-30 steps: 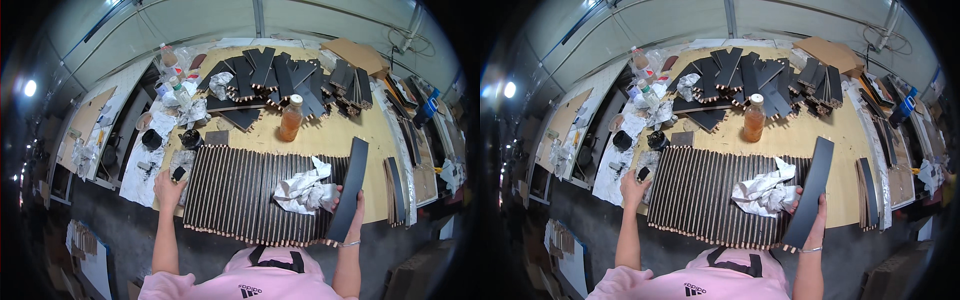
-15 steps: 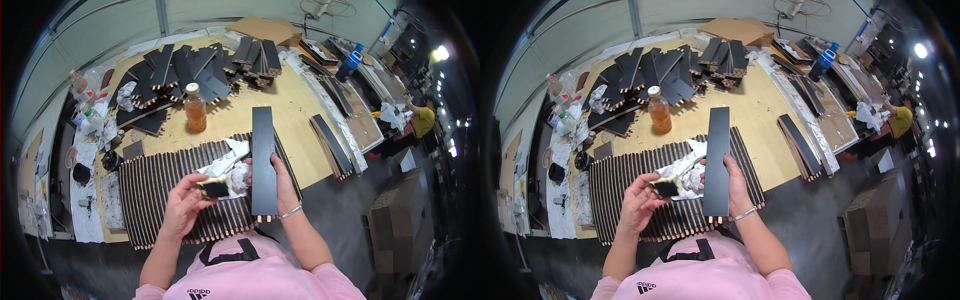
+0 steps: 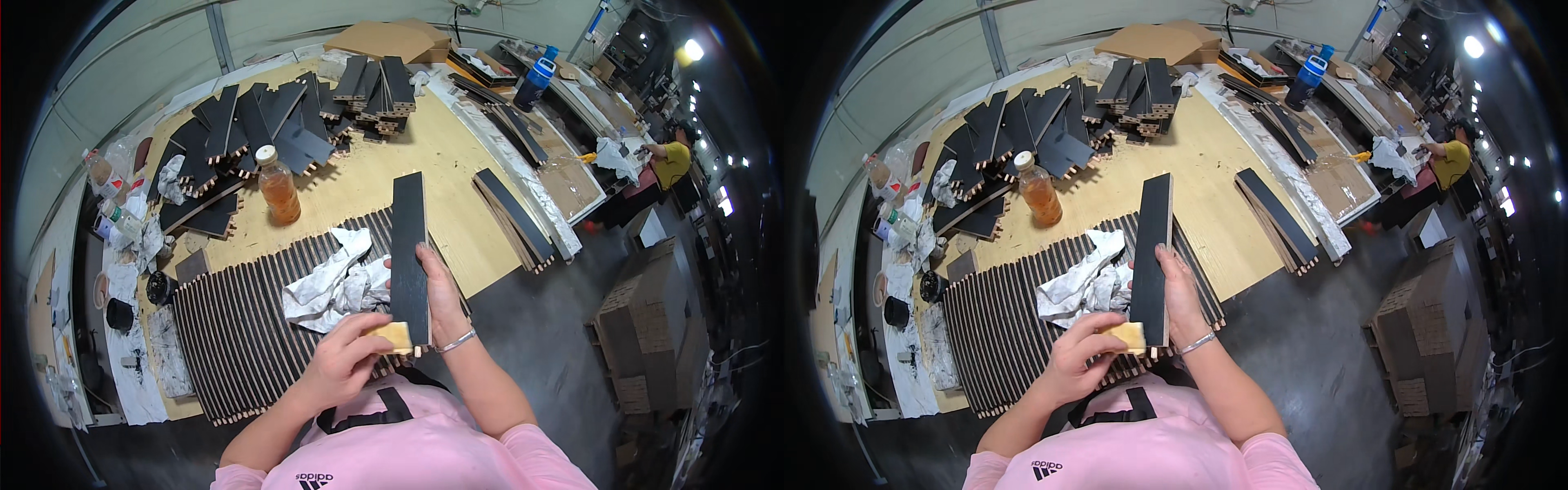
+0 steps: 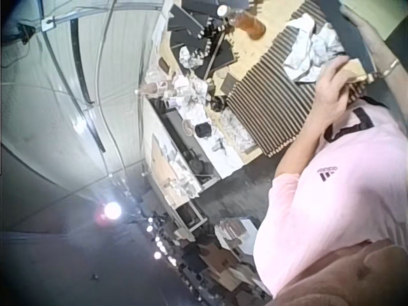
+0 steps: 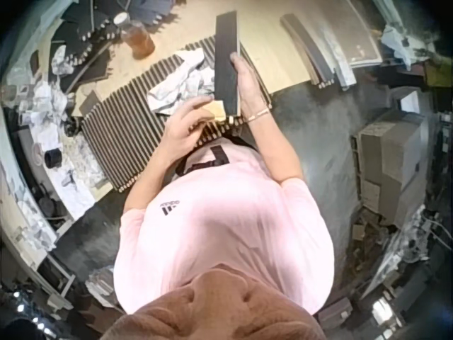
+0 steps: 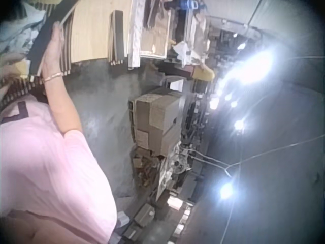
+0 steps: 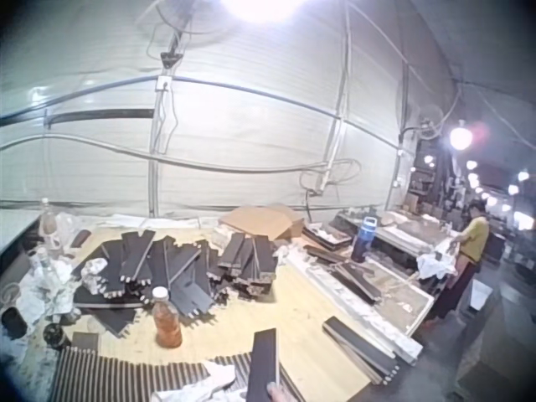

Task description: The person touches up and cleans wooden slats by wiping them with a cloth, applying black stain to the edges with an applicator and a sponge, and wiping the pieces down.

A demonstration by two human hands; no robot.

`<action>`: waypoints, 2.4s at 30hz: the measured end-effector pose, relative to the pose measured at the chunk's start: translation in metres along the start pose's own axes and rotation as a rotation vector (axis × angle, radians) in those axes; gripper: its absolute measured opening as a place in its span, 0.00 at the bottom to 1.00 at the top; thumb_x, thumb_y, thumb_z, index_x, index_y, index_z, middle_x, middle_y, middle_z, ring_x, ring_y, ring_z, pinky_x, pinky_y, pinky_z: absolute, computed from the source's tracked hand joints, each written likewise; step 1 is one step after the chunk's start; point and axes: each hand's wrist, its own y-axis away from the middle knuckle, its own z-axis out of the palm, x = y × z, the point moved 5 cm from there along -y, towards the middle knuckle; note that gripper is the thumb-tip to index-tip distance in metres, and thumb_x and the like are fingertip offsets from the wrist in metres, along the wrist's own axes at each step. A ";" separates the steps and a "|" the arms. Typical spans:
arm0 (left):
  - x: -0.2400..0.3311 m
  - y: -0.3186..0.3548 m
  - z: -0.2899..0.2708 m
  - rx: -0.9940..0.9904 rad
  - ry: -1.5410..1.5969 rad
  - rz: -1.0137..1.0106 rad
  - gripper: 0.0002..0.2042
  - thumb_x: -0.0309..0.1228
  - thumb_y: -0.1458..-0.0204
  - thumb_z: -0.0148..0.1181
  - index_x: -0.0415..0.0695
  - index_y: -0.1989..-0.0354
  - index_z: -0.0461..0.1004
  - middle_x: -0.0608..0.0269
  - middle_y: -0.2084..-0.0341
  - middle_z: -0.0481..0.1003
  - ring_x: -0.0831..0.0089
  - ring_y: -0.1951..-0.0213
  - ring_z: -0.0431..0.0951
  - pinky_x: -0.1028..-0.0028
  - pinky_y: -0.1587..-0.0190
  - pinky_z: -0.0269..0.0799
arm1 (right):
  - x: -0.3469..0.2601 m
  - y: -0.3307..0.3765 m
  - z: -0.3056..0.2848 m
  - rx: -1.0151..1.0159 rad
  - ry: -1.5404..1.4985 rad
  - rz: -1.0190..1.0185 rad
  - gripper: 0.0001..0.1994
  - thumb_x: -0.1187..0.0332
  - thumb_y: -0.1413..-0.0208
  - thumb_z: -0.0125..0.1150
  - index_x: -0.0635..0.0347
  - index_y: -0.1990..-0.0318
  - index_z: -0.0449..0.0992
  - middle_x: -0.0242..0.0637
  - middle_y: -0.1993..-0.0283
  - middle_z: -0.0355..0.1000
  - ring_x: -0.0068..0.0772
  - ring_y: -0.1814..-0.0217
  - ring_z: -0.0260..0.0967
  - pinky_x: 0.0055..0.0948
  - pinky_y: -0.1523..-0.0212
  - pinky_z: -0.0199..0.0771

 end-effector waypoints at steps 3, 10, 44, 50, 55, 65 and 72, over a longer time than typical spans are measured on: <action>0.006 0.000 -0.002 0.024 -0.164 0.094 0.16 0.12 0.50 0.70 0.40 0.53 0.83 0.45 0.41 0.79 0.49 0.43 0.84 0.59 0.42 0.81 | -0.002 0.000 0.003 0.021 0.016 -0.014 0.16 0.53 0.22 0.56 0.57 0.47 0.78 0.41 0.57 0.84 0.31 0.67 0.83 0.31 0.69 0.85; 0.009 0.002 0.004 0.042 -0.226 0.131 0.17 0.13 0.50 0.72 0.41 0.51 0.86 0.46 0.43 0.80 0.48 0.46 0.84 0.59 0.43 0.81 | 0.000 -0.004 0.006 0.057 -0.021 -0.022 0.15 0.54 0.21 0.56 0.57 0.48 0.79 0.40 0.58 0.84 0.31 0.68 0.82 0.30 0.70 0.85; 0.028 0.012 -0.016 0.153 -0.212 0.241 0.20 0.18 0.55 0.76 0.42 0.51 0.84 0.47 0.45 0.81 0.48 0.48 0.82 0.58 0.46 0.80 | 0.018 0.062 0.017 -0.219 -0.172 0.255 0.23 0.57 0.20 0.54 0.60 0.27 0.73 0.38 0.41 0.82 0.33 0.51 0.86 0.33 0.50 0.91; -0.028 -0.041 -0.112 0.514 -0.379 0.113 0.19 0.18 0.51 0.75 0.41 0.49 0.85 0.48 0.45 0.82 0.53 0.44 0.84 0.59 0.41 0.80 | 0.028 0.090 0.011 -0.451 -0.021 0.295 0.22 0.62 0.21 0.56 0.62 0.27 0.72 0.36 0.43 0.83 0.28 0.51 0.86 0.31 0.50 0.90; -0.042 -0.068 -0.158 0.650 -0.366 0.060 0.18 0.18 0.49 0.74 0.39 0.48 0.84 0.49 0.44 0.82 0.56 0.43 0.84 0.61 0.38 0.79 | 0.021 0.092 0.009 -0.358 0.099 0.179 0.21 0.68 0.24 0.61 0.65 0.29 0.75 0.35 0.44 0.84 0.26 0.50 0.85 0.29 0.48 0.89; 0.019 0.005 0.013 0.030 -0.183 0.277 0.16 0.23 0.53 0.79 0.43 0.53 0.86 0.49 0.48 0.83 0.50 0.52 0.85 0.57 0.50 0.81 | -0.016 0.026 -0.003 -0.169 -0.057 -0.113 0.10 0.68 0.22 0.60 0.61 0.42 0.80 0.35 0.49 0.85 0.27 0.51 0.85 0.29 0.47 0.88; 0.029 0.026 -0.012 0.143 -0.009 0.121 0.18 0.25 0.54 0.81 0.42 0.53 0.88 0.49 0.46 0.84 0.54 0.50 0.85 0.60 0.47 0.80 | 0.013 0.022 -0.015 -0.347 -0.313 0.283 0.27 0.53 0.18 0.46 0.49 0.19 0.62 0.32 0.70 0.63 0.26 0.77 0.56 0.28 0.77 0.63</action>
